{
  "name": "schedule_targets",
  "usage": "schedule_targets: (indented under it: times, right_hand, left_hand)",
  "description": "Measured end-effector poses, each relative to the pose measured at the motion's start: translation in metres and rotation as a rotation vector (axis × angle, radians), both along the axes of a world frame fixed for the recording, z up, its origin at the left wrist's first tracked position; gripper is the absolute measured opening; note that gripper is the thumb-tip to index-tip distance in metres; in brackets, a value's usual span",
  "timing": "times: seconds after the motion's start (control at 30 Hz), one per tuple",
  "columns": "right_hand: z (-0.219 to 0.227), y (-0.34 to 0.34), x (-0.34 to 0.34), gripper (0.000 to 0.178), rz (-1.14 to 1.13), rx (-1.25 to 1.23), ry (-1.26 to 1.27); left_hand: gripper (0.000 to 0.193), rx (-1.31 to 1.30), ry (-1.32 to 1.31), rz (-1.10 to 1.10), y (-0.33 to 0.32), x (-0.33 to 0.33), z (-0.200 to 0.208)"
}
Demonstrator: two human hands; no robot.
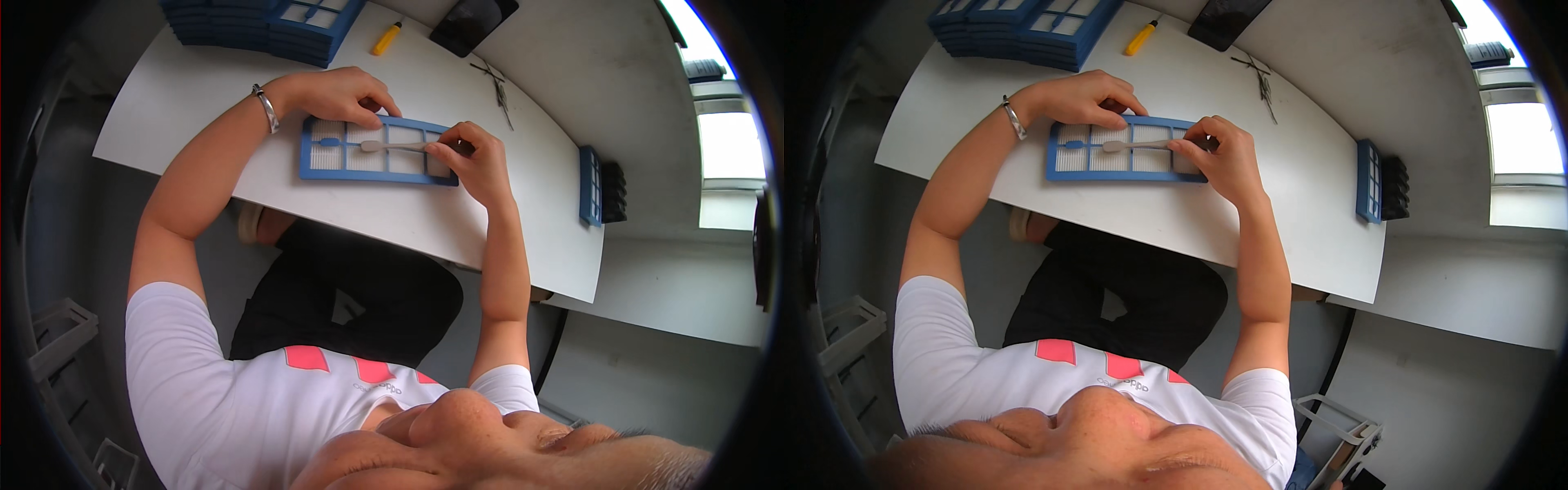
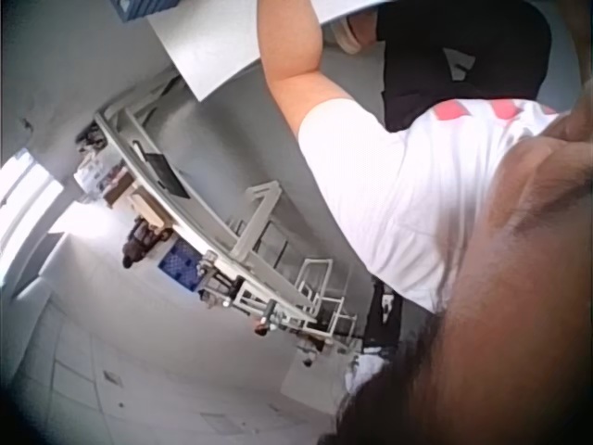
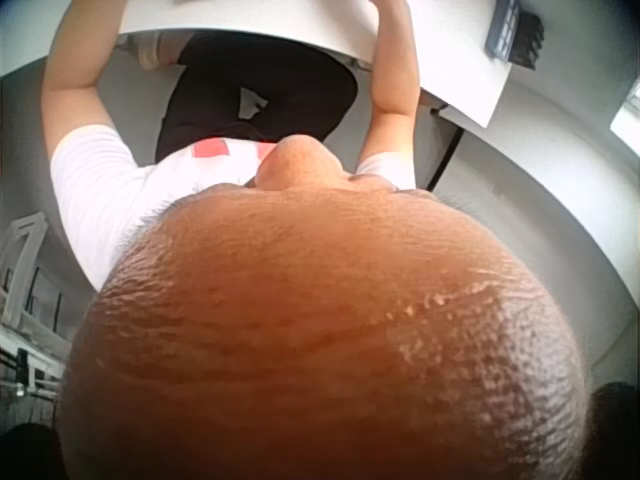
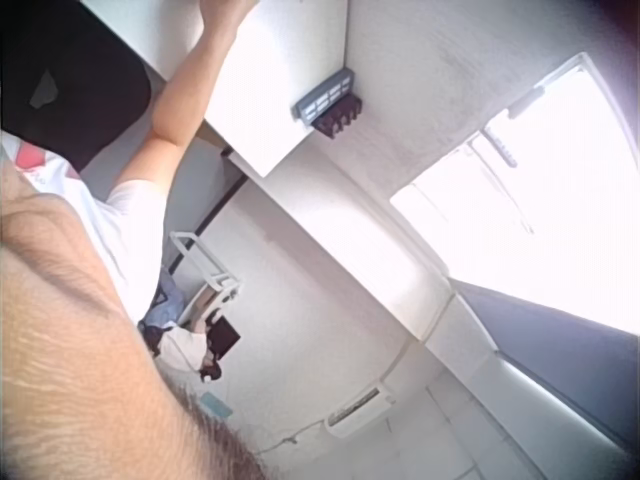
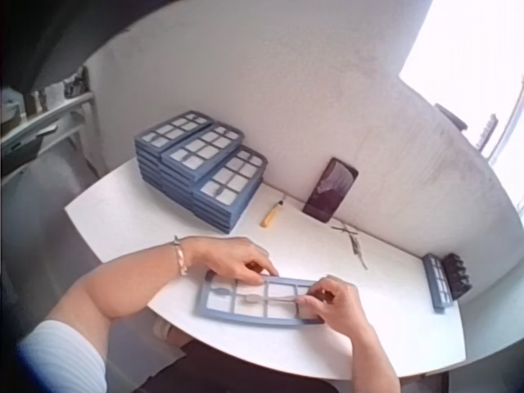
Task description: The person cleans rectangular filters using a small brush. They pick up one filter at a time, brush the mesh surfaces, and then set the cleaned filter aside on a stack of other filters.
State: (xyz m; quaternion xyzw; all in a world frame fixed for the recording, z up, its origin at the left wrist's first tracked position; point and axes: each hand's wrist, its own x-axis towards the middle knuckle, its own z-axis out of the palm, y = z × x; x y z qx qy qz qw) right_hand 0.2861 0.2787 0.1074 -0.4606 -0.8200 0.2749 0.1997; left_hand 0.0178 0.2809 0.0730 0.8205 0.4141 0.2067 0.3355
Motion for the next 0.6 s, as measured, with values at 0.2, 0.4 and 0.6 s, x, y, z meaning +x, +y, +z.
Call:
schedule_targets:
  times: [0.2, 0.4, 0.6]
  right_hand:
    - [-0.002, 0.000, -0.001, 0.023, 0.012, 0.008, -0.013]
    - [-0.006, -0.008, -0.014, 0.022, 0.078, 0.100, 0.051]
    - [0.005, 0.002, 0.003, 0.023, -0.017, 0.073, -0.054]
  left_hand:
    - [0.041, -0.028, -0.011, 0.005, 0.003, 0.002, -0.002]
    - [0.041, -0.056, -0.002, -0.004, 0.002, 0.001, 0.002]
    - [0.043, -0.023, -0.005, 0.042, 0.002, 0.002, -0.002]
